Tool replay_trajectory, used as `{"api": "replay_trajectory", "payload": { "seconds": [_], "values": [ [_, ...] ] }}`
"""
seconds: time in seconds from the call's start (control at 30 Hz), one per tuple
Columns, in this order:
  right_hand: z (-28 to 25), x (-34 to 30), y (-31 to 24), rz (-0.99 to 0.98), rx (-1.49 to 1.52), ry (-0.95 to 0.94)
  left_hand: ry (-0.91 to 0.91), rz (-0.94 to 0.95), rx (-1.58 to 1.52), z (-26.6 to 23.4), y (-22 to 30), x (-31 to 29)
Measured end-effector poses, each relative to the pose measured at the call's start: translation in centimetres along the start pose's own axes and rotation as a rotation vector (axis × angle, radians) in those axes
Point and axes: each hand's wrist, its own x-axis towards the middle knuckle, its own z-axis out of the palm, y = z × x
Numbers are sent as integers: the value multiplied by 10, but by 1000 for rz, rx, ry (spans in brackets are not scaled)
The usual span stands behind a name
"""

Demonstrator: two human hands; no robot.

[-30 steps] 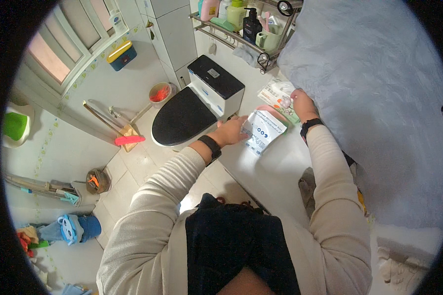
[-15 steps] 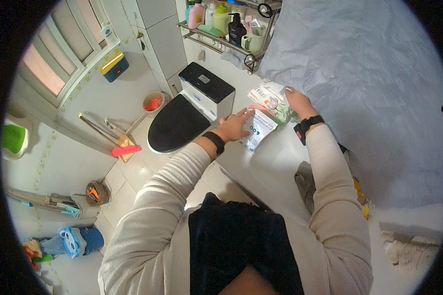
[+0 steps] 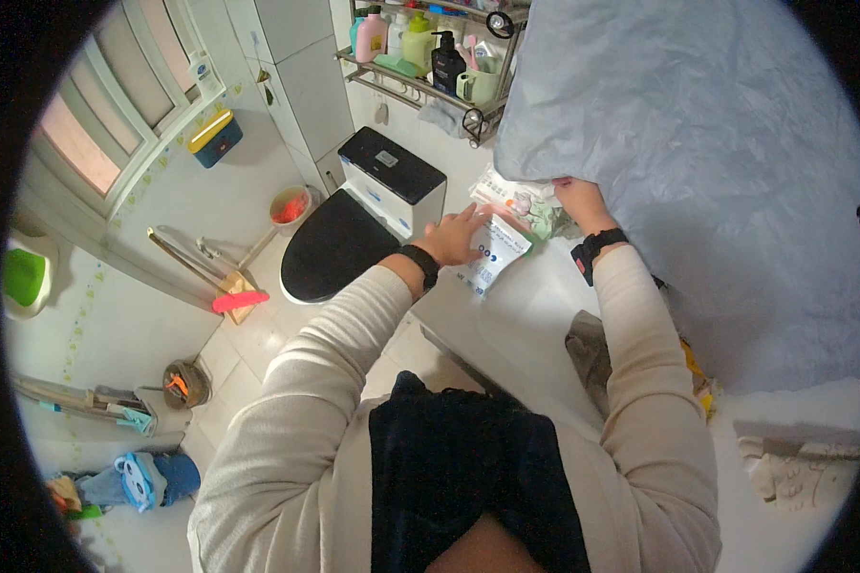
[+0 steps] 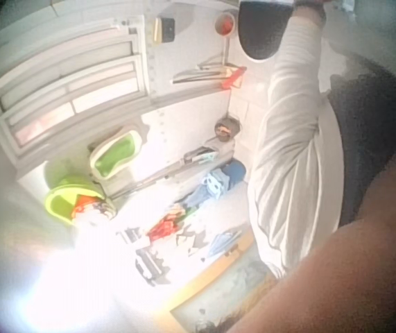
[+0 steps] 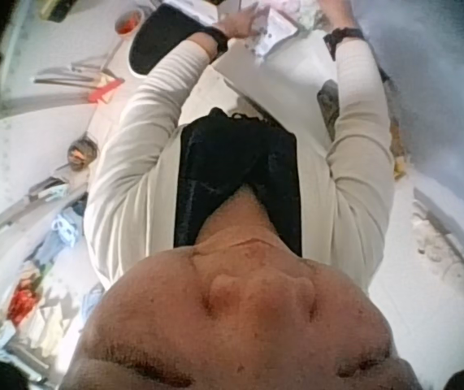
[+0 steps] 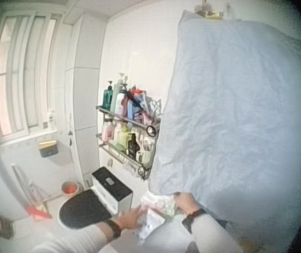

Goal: The person attaches a grey microfiber cloth to a light blue mop head, then connects the mop head to a metal handle. They place the assembled mop against the wall, then pick up and fold a red cloth, and finally retrieve a toothbrush from a red box and place it on a shelf.

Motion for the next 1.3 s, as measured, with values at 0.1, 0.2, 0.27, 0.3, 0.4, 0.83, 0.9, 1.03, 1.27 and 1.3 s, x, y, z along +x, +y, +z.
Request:
{"api": "replay_trajectory", "payload": {
  "seconds": [0.1, 0.2, 0.27, 0.3, 0.4, 0.83, 0.9, 1.03, 1.27, 1.3],
  "values": [
    [5, -7, 6, -132, 66, -146, 27, 32, 33, -3, 5, 14],
    [16, -15, 8, -95, 29, -142, -1, 81, 109, -5, 14, 32],
    [23, -16, 8, -117, 106, -90, -57, 101, 163, -7, 21, 45],
    [24, -15, 7, -119, 42, -109, -89, 79, 194, -9, 24, 51],
    [24, -14, 7, -105, -163, -203, -146, 80, 297, -16, 33, 64],
    [-10, -52, -3, -200, 434, 36, -295, 70, 282, -32, 39, 78],
    [-21, -68, 7, -124, 505, 142, -287, 61, 295, -36, 40, 77],
    [-1, -133, 52, 152, 591, 393, -269, 121, 355, -39, 50, 71],
    [55, -229, 140, 442, 642, 218, -225, 399, 232, -22, 117, 83],
    [57, -237, 153, 512, 577, 172, -139, 580, 134, -11, 130, 80]
  ]
}}
